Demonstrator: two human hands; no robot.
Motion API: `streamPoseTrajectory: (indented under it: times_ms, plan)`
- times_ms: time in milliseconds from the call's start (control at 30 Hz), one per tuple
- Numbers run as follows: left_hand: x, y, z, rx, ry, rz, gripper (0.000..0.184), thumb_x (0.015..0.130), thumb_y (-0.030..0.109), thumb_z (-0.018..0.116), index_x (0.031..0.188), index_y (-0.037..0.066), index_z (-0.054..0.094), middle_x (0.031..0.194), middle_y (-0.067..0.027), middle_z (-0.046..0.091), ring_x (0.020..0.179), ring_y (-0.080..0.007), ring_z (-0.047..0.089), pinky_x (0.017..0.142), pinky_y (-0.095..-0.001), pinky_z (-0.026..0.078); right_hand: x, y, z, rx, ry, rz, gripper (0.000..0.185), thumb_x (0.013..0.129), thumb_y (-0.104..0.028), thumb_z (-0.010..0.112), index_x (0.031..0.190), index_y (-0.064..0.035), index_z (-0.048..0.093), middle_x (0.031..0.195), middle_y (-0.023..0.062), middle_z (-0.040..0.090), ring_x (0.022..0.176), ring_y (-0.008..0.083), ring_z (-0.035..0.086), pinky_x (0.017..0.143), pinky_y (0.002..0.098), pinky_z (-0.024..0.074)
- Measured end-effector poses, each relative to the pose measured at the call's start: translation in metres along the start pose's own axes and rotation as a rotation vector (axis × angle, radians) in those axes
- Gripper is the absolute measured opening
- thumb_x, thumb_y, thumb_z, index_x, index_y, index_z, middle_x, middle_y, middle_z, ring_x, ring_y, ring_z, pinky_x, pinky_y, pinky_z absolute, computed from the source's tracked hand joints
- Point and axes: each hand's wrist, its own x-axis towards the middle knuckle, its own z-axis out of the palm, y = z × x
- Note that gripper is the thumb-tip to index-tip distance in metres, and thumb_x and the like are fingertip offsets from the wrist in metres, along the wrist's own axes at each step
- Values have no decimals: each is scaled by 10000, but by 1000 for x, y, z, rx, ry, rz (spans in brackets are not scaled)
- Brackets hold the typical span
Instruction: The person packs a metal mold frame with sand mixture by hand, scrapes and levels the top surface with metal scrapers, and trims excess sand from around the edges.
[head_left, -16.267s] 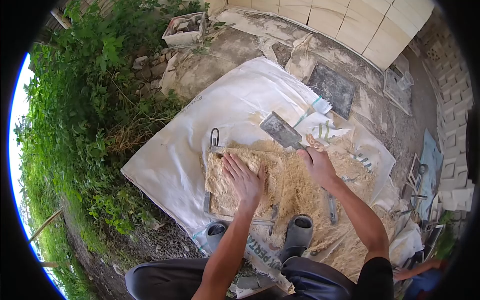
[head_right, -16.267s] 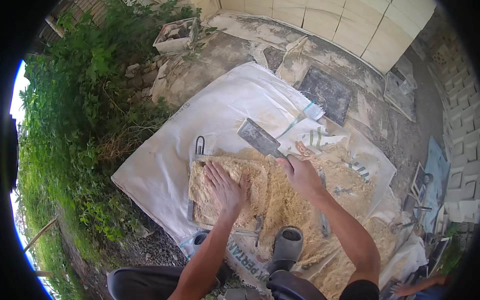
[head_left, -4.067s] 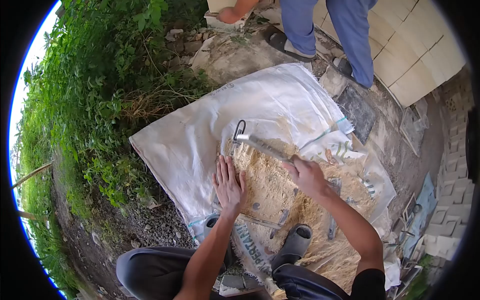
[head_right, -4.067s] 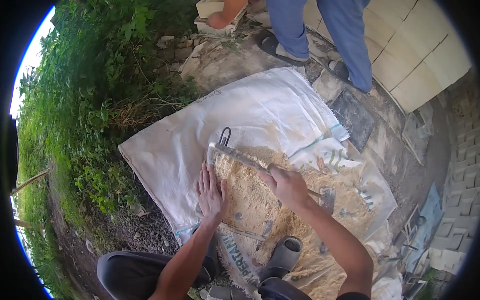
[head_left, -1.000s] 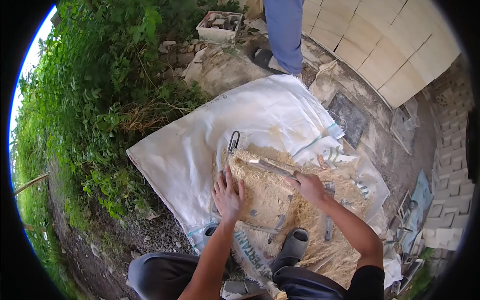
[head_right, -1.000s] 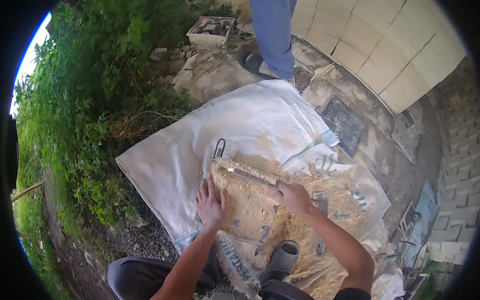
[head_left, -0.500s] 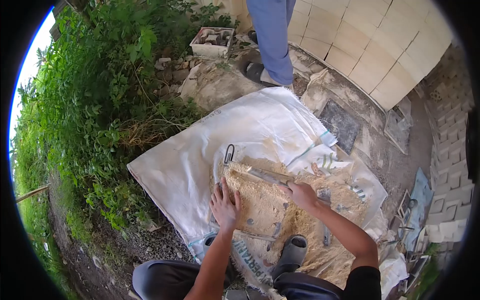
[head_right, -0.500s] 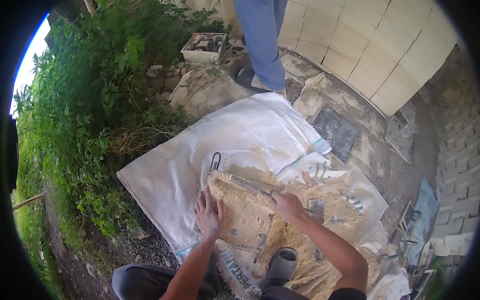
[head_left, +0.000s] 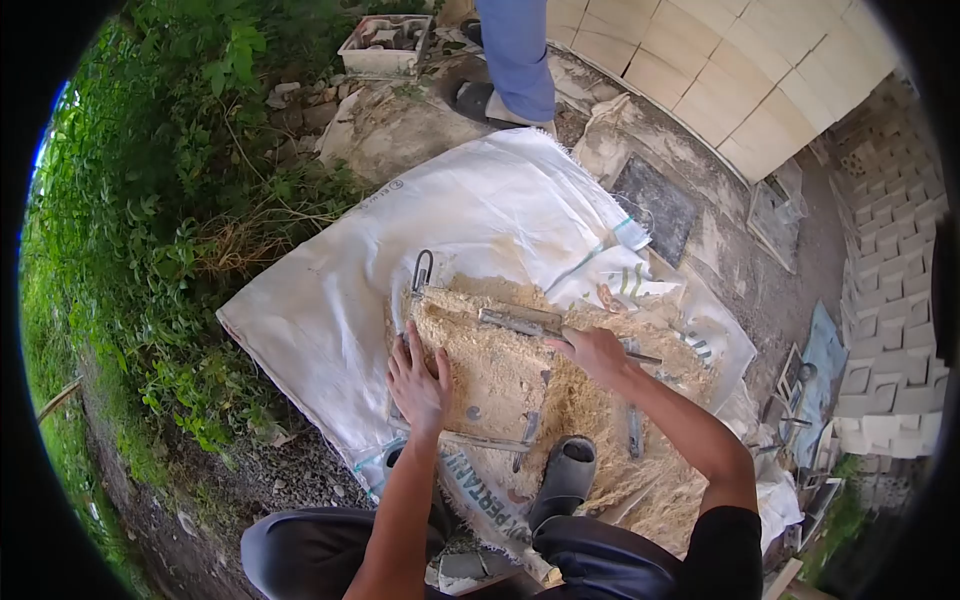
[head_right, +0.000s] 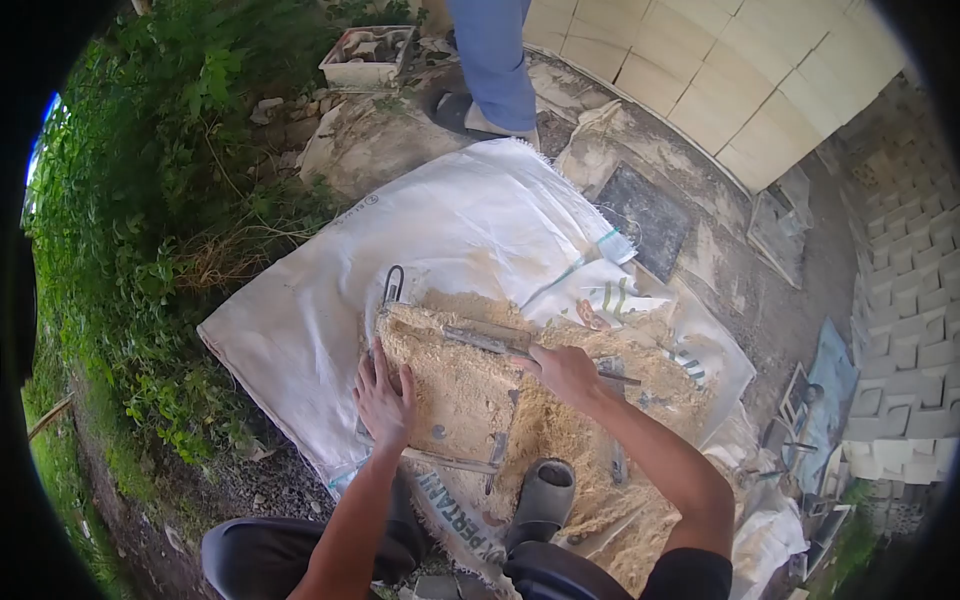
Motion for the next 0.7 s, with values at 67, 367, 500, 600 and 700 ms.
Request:
streamPoseTrajectory:
  times_ms: [67, 367, 500, 600, 700]
  plan:
    - [0, -1, 0, 36, 13, 9, 637, 904, 372, 486, 1463, 119, 319, 1297, -209, 484, 1085, -363, 512, 947, -464, 376, 6, 6, -7, -81, -95, -12, 481, 899, -513, 537, 798, -46, 600, 458, 111, 498, 410, 290, 534, 396, 374, 420]
    - [0, 1, 0, 16, 12, 3, 632, 897, 363, 499, 1459, 128, 328, 1290, -215, 489, 1128, -368, 495, 957, -461, 377, -13, 23, 8, -30, -98, 32, 495, 911, -523, 509, 750, -58, 562, 447, 99, 484, 404, 297, 528, 398, 389, 436]
    - [-2, -3, 7, 56, 14, -5, 630, 903, 370, 485, 1469, 148, 317, 1292, -215, 486, 1138, -367, 487, 964, -464, 369, -6, 12, -14, -33, -111, 39, 506, 909, -539, 498, 732, -68, 549, 452, 101, 482, 402, 284, 528, 396, 393, 433]
    - [-2, -2, 5, 32, 15, 4, 635, 906, 379, 477, 1474, 154, 306, 1292, -217, 484, 1142, -365, 484, 968, -462, 366, -8, -1, -34, 103, 44, 60, 516, 895, -525, 542, 688, -53, 539, 471, 126, 498, 422, 308, 529, 423, 416, 421]
    - [0, -1, 2, 9, -16, -6, 640, 907, 384, 475, 1479, 159, 296, 1295, -220, 481, 1149, -367, 479, 971, -463, 363, -12, 2, -13, 192, 244, -38, 527, 910, -561, 483, 733, -70, 562, 431, 93, 460, 385, 268, 514, 380, 374, 417]
